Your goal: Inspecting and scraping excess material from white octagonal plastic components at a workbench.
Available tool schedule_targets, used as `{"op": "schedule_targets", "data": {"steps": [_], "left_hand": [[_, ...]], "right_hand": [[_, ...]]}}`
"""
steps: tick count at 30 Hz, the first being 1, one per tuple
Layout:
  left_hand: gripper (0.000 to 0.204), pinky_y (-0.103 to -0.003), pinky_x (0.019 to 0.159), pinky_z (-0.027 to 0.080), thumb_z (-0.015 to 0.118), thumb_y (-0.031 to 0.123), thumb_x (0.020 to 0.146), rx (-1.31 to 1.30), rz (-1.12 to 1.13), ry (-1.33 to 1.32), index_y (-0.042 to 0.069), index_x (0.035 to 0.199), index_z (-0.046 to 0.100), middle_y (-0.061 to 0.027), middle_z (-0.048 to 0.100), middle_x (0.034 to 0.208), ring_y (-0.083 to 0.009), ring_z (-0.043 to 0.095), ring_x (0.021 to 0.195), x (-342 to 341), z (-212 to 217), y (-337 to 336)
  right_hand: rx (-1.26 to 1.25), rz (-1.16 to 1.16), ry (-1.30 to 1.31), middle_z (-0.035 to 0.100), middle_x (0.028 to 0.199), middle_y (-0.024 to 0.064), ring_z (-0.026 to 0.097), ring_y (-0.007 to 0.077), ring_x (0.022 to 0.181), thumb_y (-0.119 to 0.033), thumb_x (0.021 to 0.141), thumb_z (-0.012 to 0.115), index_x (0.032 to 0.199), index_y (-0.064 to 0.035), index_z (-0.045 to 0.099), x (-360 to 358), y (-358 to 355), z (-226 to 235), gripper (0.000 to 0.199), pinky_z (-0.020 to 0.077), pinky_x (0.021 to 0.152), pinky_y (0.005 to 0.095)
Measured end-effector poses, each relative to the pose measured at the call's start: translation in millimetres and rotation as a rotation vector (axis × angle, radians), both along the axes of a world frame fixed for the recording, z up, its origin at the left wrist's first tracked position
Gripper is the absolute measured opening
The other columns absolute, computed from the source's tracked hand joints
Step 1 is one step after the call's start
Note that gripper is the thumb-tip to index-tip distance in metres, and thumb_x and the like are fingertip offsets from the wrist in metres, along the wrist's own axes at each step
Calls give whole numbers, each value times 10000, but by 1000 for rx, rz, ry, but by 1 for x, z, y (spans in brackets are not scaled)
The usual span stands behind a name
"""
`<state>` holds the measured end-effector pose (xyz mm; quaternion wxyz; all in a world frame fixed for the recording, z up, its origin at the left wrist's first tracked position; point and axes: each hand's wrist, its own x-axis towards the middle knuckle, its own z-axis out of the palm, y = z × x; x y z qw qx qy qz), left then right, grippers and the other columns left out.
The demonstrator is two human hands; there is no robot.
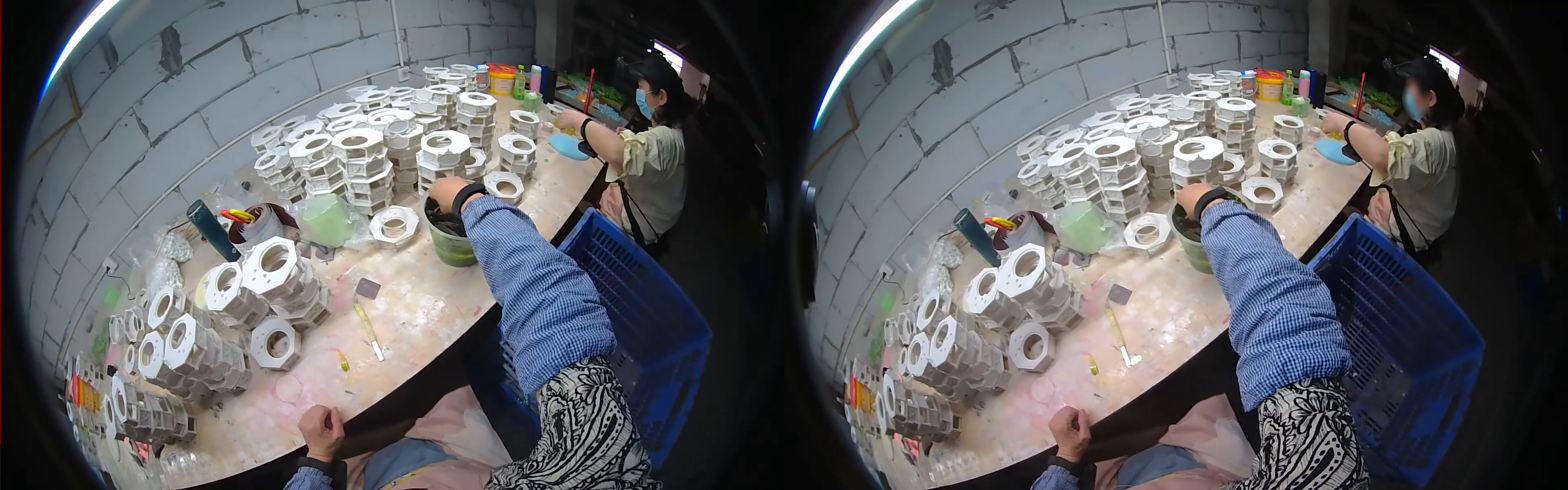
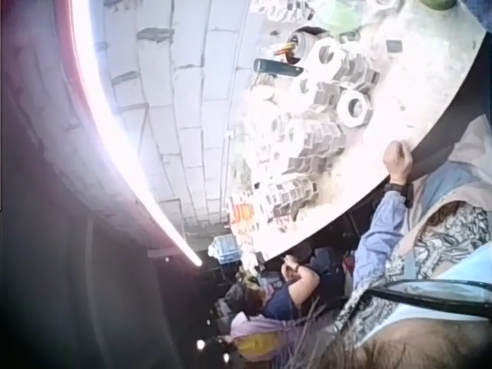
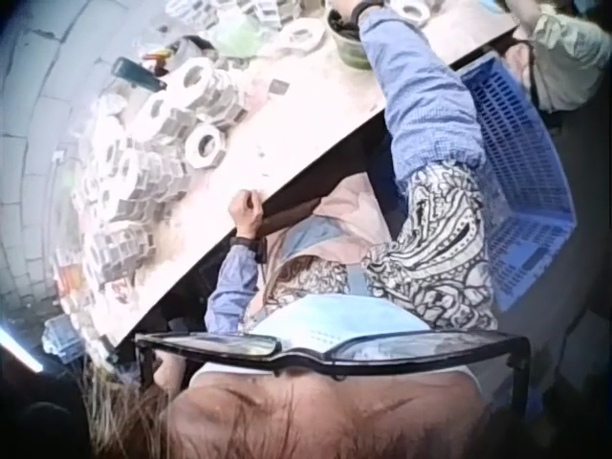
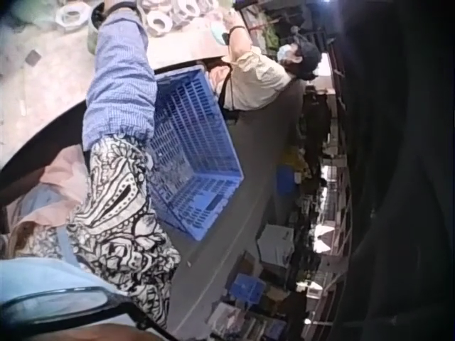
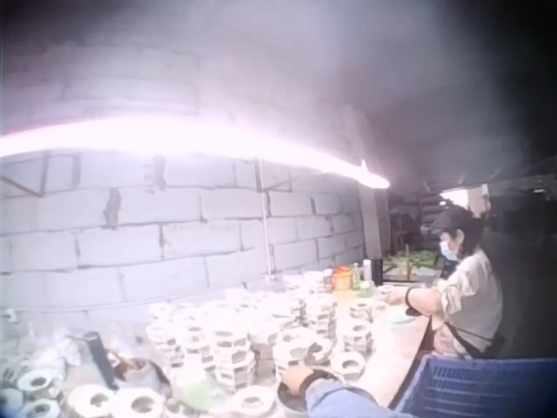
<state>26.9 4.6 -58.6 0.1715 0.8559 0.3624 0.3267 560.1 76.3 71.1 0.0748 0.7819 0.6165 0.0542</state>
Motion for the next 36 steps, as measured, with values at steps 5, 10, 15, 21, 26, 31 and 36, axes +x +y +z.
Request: {"op": "schedule_targets", "data": {"steps": [5, 10, 15, 21, 26, 31, 36], "left_hand": [[248, -374, 444, 366, 658, 103, 758, 4, -18, -6, 72, 592, 477, -76, 457, 516, -263, 482, 457, 2, 1, -1], [261, -372, 445, 337, 653, 86, 756, 42, -64, -30, 64, 584, 458, -83, 423, 509, -265, 449, 444, 1, 2, 0], [267, -400, 471, 367, 677, 115, 728, 85, -46, -8, 86, 587, 452, -83, 457, 541, -292, 491, 498, -6, 0, 1], [267, -391, 472, 367, 682, 92, 719, 82, -69, -45, 84, 580, 453, -83, 448, 539, -289, 484, 491, 1, 1, 2], [270, -396, 483, 372, 683, 112, 722, 86, -75, -24, 84, 589, 449, -92, 451, 552, -295, 491, 509, -1, -2, 1], [265, -398, 484, 369, 680, 112, 712, 89, -66, 6, 84, 582, 450, -86, 445, 541, -291, 491, 510, -2, -4, -1], [257, -389, 470, 347, 674, 74, 712, 129, -73, -9, 84, 592, 447, -71, 428, 529, -280, 461, 479, -1, -4, 1]], "right_hand": [[-5, 116, -119, 695, 931, 169, 681, 318, 894, -105, 749, 663, 930, -43, 707, 0, -4, 6, 197, 545, 772, 415], [90, 302, -283, 682, 750, 123, 685, 303, 744, -100, 700, 660, 715, -72, 705, 3, -24, 8, 55, 552, 640, 394], [81, 409, -441, 682, 724, 75, 687, 258, 709, -167, 777, 608, 702, -116, 705, -4, -26, -5, 132, 541, 612, 388], [71, 491, -464, 599, 868, 71, 659, 239, 668, -163, 815, 562, 790, -110, 658, 10, -29, -10, 112, 533, 564, 370], [-7, 421, -317, 577, 1010, 112, 663, 278, 756, -157, 848, 544, 805, -85, 661, 0, -31, 1, 144, 541, 655, 407], [48, 360, -163, 598, 1000, 123, 651, 325, 852, -98, 821, 565, 958, -76, 642, 3, -27, 5, 159, 533, 728, 432], [-74, 383, -217, 633, 967, 104, 662, 305, 865, -99, 802, 576, 899, -82, 673, 2, -30, 7, 139, 539, 738, 414]]}}
